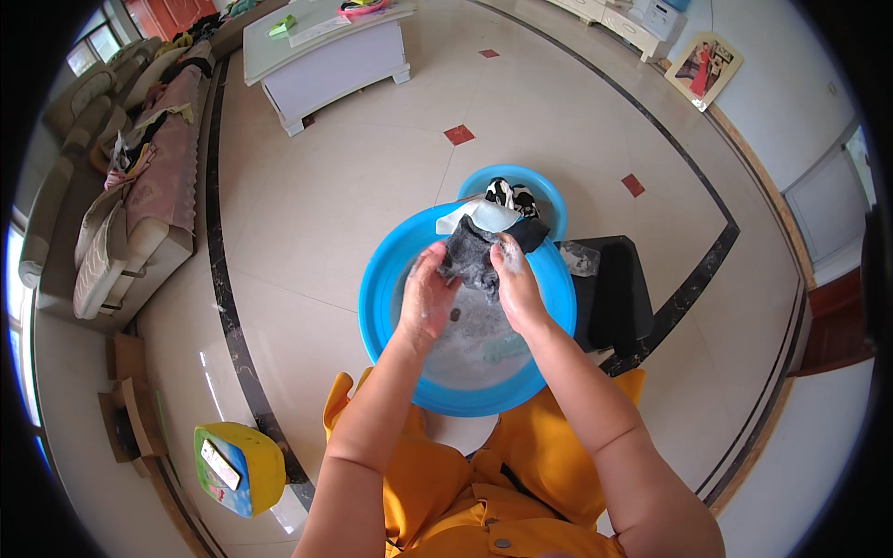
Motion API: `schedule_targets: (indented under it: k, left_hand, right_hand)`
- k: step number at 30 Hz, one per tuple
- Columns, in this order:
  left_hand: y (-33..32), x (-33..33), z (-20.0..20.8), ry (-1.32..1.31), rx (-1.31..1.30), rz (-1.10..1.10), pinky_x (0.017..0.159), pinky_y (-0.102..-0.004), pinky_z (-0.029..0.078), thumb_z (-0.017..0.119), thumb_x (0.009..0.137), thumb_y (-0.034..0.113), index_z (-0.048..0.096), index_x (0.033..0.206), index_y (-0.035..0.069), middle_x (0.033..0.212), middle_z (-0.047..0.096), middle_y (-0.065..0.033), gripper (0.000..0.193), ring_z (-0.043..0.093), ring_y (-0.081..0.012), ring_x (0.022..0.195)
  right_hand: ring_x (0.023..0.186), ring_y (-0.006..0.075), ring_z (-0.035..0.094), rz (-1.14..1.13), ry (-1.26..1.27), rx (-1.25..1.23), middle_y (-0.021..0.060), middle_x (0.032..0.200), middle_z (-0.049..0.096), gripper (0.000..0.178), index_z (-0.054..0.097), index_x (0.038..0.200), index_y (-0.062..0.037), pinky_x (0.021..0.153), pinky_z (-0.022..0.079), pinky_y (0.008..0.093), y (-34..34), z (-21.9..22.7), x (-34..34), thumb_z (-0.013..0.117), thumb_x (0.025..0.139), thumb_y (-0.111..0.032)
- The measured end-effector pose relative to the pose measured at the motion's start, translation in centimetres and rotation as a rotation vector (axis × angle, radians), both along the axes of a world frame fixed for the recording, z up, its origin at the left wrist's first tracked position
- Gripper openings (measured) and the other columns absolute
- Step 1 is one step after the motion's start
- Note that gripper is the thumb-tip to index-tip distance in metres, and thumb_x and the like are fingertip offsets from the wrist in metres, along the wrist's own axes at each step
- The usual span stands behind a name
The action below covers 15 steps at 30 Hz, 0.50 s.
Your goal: The person washes a dark piece of clothing by hand in a blue basin filled with soapy water. They repeatedly rub, squeeze, and rinse the fabric within the basin throughout the video.
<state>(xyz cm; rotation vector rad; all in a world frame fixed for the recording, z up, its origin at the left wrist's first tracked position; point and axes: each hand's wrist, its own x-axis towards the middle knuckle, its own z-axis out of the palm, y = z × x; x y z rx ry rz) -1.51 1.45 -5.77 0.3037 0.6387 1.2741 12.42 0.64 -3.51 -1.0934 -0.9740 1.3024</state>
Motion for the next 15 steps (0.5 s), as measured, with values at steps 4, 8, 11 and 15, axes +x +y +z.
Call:
schedule_targets:
  k: [4, 8, 11, 15]
  left_hand:
    - [-0.9, 1.4, 0.4, -0.134, 0.004, -0.050, 0.087, -0.0313, 0.040, 0.058, 0.087, 0.016, 0.051, 0.112, 0.008, 0.109, 0.057, -0.0050, 0.027, 0.052, -0.0152, 0.100]
    - [-0.9, 1.2, 1.9, 0.215, 0.148, 0.139, 0.082, -0.0270, 0.043, 0.055, 0.089, 0.007, 0.050, 0.112, 0.007, 0.104, 0.056, -0.0049, 0.023, 0.055, -0.0133, 0.091]
    - [-1.3, 1.3, 4.0, 0.329, 0.251, 0.176, 0.082, -0.0273, 0.045, 0.055, 0.087, 0.002, 0.046, 0.115, 0.008, 0.105, 0.053, -0.0053, 0.029, 0.055, -0.0137, 0.092]
    - [-1.5, 1.7, 5.5, 0.385, 0.302, 0.255, 0.073, -0.0238, 0.046, 0.057, 0.083, -0.003, 0.041, 0.114, 0.009, 0.098, 0.054, -0.0070, 0.037, 0.055, -0.0110, 0.086]
  right_hand:
    - [0.110, 0.0142, 0.045, 0.046, 0.285, -0.010, 0.0084, 0.117, 0.049, 0.038, 0.040, 0.125, 0.0015, 0.096, 0.034, 0.0270, 0.3, -0.9, -0.3, 0.048, 0.092, -0.015]
    - [0.102, 0.0142, 0.047, 0.097, 0.104, 0.010, 0.0085, 0.111, 0.049, 0.042, 0.040, 0.122, 0.0026, 0.092, 0.036, 0.0266, 0.3, -0.6, 0.1, 0.046, 0.081, -0.003]
    - [0.101, 0.0136, 0.047, 0.142, 0.011, -0.027, 0.0079, 0.111, 0.048, 0.046, 0.040, 0.122, 0.0024, 0.091, 0.037, 0.0268, 0.1, 0.6, 0.4, 0.048, 0.077, -0.002]
    - [0.104, 0.0122, 0.047, 0.161, 0.001, 0.043, 0.0072, 0.114, 0.049, 0.044, 0.041, 0.123, 0.0020, 0.092, 0.037, 0.0265, -0.3, 2.6, 0.3, 0.055, 0.082, -0.004]
